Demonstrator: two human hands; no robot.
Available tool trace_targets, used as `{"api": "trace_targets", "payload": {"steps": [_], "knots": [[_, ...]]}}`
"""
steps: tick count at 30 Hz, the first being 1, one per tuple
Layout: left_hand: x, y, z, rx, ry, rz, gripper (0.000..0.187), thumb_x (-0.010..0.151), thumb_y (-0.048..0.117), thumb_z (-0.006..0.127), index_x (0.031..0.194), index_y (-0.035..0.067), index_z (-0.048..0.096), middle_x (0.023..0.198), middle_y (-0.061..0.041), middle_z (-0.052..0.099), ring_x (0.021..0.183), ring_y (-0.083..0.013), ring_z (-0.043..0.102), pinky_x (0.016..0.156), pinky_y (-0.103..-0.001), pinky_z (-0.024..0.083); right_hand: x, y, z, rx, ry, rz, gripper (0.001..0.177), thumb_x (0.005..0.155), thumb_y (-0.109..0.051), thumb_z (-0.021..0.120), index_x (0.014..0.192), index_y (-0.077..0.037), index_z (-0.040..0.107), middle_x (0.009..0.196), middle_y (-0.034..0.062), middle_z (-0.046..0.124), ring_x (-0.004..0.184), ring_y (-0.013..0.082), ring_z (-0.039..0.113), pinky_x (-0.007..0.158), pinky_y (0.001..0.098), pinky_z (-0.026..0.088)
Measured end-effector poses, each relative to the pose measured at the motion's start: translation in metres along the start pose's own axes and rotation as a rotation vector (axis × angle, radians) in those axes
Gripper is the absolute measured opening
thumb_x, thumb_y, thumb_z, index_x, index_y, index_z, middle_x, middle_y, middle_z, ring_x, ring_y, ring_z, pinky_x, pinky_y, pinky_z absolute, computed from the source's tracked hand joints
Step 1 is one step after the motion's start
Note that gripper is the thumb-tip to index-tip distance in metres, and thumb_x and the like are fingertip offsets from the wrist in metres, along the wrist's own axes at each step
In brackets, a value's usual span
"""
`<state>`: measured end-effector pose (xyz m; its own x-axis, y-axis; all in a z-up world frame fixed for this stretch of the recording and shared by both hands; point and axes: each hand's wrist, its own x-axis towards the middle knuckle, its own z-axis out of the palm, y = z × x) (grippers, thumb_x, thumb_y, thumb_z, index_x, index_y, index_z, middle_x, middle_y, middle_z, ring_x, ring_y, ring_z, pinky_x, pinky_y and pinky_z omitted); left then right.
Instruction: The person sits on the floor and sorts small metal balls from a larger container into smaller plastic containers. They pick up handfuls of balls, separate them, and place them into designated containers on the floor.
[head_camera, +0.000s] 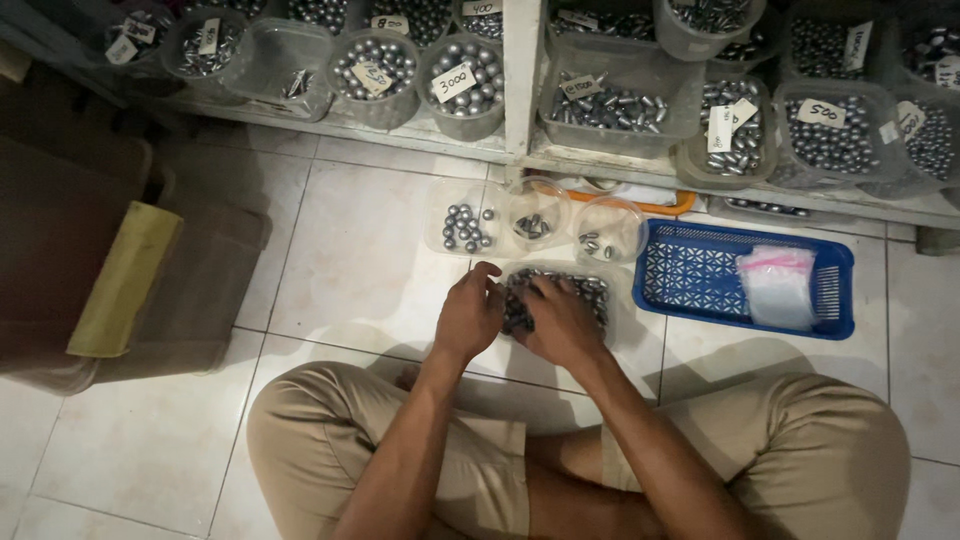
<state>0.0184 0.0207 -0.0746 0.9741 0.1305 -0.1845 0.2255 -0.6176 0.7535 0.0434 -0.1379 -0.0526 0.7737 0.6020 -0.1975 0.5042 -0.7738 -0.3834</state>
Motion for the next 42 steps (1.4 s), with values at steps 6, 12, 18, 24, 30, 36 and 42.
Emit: {"api": "trace_targets", "payload": {"steps": [6,12,18,24,30,36,42], "knots": [[-0.001,0.003,-0.002,0.009,0.046,0.052,0.022,0.088,0.004,0.048,0.109,0.007,0.053,0.088,-0.017,0.065,0.083,-0.0365,0.068,0.067,-0.045,0.057,0.002,0.005,0.003,0.001,-0.033,0.001,0.046,0.075,-0.029,0.068,0.115,-0.007,0.062,0.124,0.0134,0.053,0.114,0.0359,0.053,0.102,0.0454,0.043],[-0.004,0.012,-0.008,-0.024,0.02,0.031,0.023,0.086,0.005,0.05,0.109,0.007,0.053,0.09,-0.019,0.064,0.084,-0.0381,0.067,0.07,-0.047,0.056,0.0,-0.005,-0.011,0.032,-0.112,0.075,0.051,0.079,-0.034,0.066,0.124,-0.011,0.058,0.125,0.0136,0.05,0.115,0.0383,0.051,0.092,0.0477,0.05],[-0.004,0.013,-0.009,-0.043,0.028,0.018,0.026,0.084,0.006,0.051,0.11,0.008,0.053,0.092,-0.018,0.064,0.086,-0.0385,0.066,0.071,-0.047,0.055,0.001,-0.006,-0.001,0.019,-0.117,0.164,0.052,0.078,-0.031,0.067,0.126,-0.012,0.056,0.123,0.0114,0.051,0.114,0.0365,0.051,0.09,0.045,0.052],[-0.002,0.011,-0.005,-0.047,0.052,0.046,0.024,0.085,0.006,0.05,0.108,0.009,0.054,0.09,-0.017,0.064,0.082,-0.0372,0.067,0.07,-0.046,0.055,-0.004,-0.008,-0.007,0.059,-0.069,0.133,0.046,0.081,-0.026,0.065,0.122,-0.007,0.061,0.119,0.0172,0.054,0.109,0.0387,0.057,0.088,0.0453,0.052],[-0.003,0.011,-0.006,-0.061,0.056,0.057,0.024,0.085,0.007,0.051,0.108,0.01,0.054,0.089,-0.017,0.064,0.083,-0.0369,0.067,0.07,-0.046,0.055,0.004,0.009,0.021,-0.03,-0.018,0.061,0.046,0.084,-0.032,0.062,0.124,-0.01,0.058,0.111,0.0162,0.057,0.105,0.0378,0.059,0.086,0.0448,0.054],[-0.001,0.009,-0.004,-0.061,0.048,0.053,0.024,0.085,0.006,0.05,0.108,0.01,0.054,0.09,-0.016,0.064,0.08,-0.0343,0.067,0.069,-0.043,0.056,0.012,0.024,0.029,0.101,-0.068,0.029,0.039,0.086,-0.02,0.059,0.122,-0.006,0.057,0.108,0.0156,0.059,0.107,0.0343,0.058,0.088,0.0413,0.051],[-0.006,0.017,-0.01,-0.082,0.059,0.052,0.024,0.085,0.004,0.051,0.108,0.008,0.056,0.089,-0.018,0.064,0.08,-0.0349,0.067,0.067,-0.043,0.056,0.011,0.034,0.016,0.223,-0.014,-0.012,0.029,0.079,-0.009,0.063,0.108,-0.005,0.065,0.098,0.0183,0.064,0.098,0.0372,0.063,0.083,0.0448,0.054]]}}
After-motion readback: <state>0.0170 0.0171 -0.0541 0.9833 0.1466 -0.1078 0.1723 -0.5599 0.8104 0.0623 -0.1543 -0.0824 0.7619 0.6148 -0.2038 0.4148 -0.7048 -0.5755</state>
